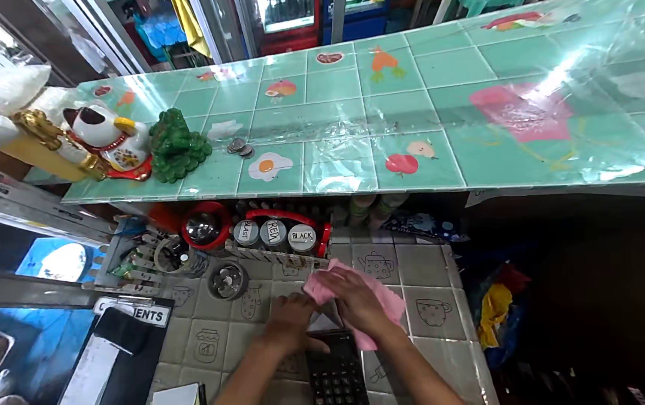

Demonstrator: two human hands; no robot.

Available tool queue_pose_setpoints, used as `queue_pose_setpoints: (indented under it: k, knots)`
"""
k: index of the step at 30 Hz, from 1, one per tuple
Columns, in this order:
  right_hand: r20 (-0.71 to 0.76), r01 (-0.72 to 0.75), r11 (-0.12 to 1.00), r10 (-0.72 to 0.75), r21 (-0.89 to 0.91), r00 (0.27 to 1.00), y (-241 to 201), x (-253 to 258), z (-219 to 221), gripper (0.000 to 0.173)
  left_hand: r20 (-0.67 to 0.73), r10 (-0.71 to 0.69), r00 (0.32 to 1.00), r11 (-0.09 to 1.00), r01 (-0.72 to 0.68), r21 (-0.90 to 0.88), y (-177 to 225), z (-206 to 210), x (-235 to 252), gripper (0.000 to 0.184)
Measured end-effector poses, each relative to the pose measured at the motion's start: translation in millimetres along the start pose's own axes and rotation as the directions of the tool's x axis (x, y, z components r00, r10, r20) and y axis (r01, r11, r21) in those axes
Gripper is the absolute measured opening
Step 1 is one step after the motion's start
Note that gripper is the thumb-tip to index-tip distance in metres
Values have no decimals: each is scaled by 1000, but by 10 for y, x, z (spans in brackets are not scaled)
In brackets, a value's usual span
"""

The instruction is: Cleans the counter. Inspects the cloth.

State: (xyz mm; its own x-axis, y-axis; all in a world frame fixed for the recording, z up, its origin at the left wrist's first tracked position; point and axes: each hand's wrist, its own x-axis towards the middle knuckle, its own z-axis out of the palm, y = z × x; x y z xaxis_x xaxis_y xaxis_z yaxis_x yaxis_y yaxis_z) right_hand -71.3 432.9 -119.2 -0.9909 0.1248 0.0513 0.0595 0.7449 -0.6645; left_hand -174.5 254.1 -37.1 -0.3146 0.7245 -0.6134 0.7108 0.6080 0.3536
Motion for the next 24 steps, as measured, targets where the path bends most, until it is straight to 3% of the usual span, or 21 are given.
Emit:
queue_pose_setpoints:
  k: [6, 13, 20, 24]
  knots:
    - [-55, 10, 997, -6, 72, 998, 106, 156, -72, 60, -69, 174, 982, 984, -170, 52, -30, 281, -14, 90]
    - [2, 9, 994, -9, 113, 1000, 106, 132, -137, 55, 145, 61, 988, 989, -79, 126, 176, 89, 135, 86]
    - [-47, 2, 986, -10, -167, 999, -160, -93, 261, 57, 183, 74, 980, 982, -40, -184, 15, 277, -139, 79]
    - [-52, -21, 972, 9, -235, 999, -398, -41, 420, 54, 88, 50, 995, 875, -1, -484, -318, 549, -442, 78]
